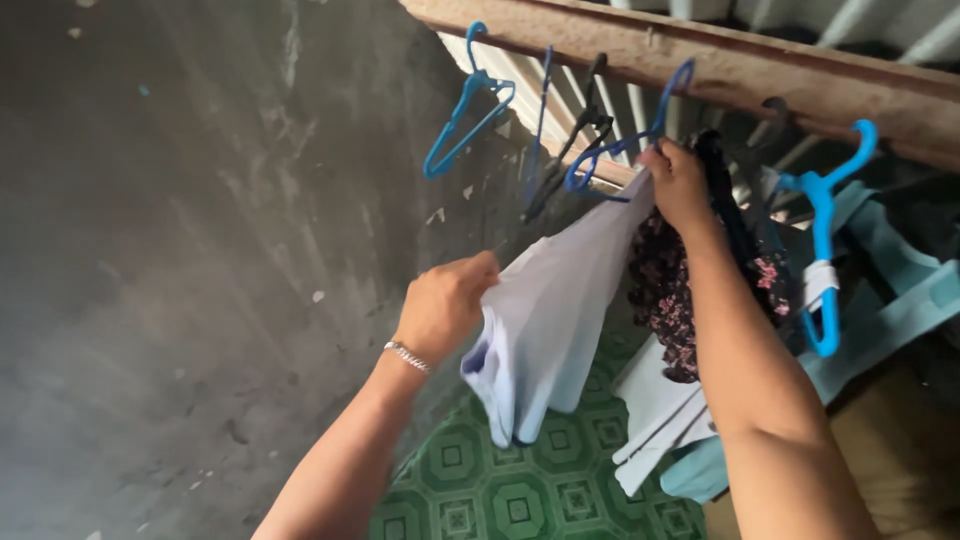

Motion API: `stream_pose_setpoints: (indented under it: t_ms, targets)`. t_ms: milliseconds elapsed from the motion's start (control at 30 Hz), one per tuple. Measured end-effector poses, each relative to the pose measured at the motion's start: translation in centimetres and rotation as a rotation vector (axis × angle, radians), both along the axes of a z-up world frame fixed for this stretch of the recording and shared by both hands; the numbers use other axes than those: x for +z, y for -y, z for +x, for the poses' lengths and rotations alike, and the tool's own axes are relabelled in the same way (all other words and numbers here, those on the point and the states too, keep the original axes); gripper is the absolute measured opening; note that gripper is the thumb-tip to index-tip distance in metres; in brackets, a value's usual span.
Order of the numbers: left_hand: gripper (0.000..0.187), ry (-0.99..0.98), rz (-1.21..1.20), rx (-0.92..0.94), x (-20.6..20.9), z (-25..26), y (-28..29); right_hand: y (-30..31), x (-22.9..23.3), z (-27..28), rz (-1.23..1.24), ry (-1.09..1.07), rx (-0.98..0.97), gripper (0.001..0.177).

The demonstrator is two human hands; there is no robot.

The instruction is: The person removes several items of clothing from hangers and piles them onto a chair.

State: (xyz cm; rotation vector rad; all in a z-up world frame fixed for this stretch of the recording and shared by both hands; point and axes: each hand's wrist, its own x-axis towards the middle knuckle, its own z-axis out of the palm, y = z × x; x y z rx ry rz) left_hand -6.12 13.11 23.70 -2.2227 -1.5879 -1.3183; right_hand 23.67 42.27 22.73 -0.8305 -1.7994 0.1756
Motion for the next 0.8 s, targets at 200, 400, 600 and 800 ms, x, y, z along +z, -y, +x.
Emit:
stream_pose_setpoints:
  t_ms: [200,400,600,800]
  targets:
    - [0.008,0.141,-0.006,0.044,-2.0,-1.8,-0.9,0.0,-2.2,0.3,-0.17,-0.102,0.125,0.021]
    - [0.01,0.377,-0.091,-0.024,-1.5,-0.5,-2.4,-2.0,-6.5,1.4,-0.268,-0.473,0.291,0.025]
    - [0.011,0.393,-0.181,-0.126,-1.3,0.9,-2.8,-5.2,-8.8,3.3,-0.277,-0.761,0.326,0.011]
    - [0.012,0.266,-0.168,-0.083,-3.8,0.6,-4.5,-7.5,-13.0,4.9,-0.5,-0.651,-0.031,0.012]
